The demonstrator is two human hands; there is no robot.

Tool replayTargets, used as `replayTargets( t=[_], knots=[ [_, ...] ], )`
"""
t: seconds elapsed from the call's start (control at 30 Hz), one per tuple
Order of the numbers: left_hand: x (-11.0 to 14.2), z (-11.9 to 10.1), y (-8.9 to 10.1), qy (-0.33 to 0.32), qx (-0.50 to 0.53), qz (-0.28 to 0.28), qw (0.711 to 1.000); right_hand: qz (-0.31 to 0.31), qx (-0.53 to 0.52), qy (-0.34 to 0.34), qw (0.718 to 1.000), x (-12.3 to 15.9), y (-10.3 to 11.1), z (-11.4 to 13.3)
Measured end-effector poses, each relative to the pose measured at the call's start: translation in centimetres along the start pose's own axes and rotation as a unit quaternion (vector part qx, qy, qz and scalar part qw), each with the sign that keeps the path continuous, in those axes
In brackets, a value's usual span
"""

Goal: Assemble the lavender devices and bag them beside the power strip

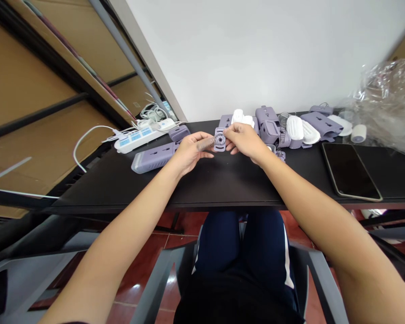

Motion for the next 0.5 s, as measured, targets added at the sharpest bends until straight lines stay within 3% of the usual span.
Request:
replayTargets(
  t=[0.17,0.33,0.43,0.5],
  knots=[
    [0.2,0.1,-0.4,0.028,0.018,0.025,0.999,0.017,-0.04,-0.029,0.999,0.1,-0.2,-0.4],
    [0.6,-0.4,-1.0,0.014,0.015,0.054,0.998,0.035,-0.077,-0.048,0.995,0.1,-0.3,-0.7],
    [0.8,-1.0,-1.1,-0.035,-0.014,0.059,0.998,0.039,-0.088,-0.057,0.994,0.0,-0.3,-0.8],
    [0.9,-1.8,-1.1,-0.101,-0.066,0.047,0.992,0.035,-0.088,-0.061,0.994,0.0,-0.2,-0.9]
  ],
)
Point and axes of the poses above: each hand's wrist, its own x-axis away from the middle knuckle, its own y-axis out of the back of the hand, z = x × y, the point moved 9 cm from there along -x, towards the middle knuckle, and after that the axes turned 4 degrees about -z, right-handed, at the moved point
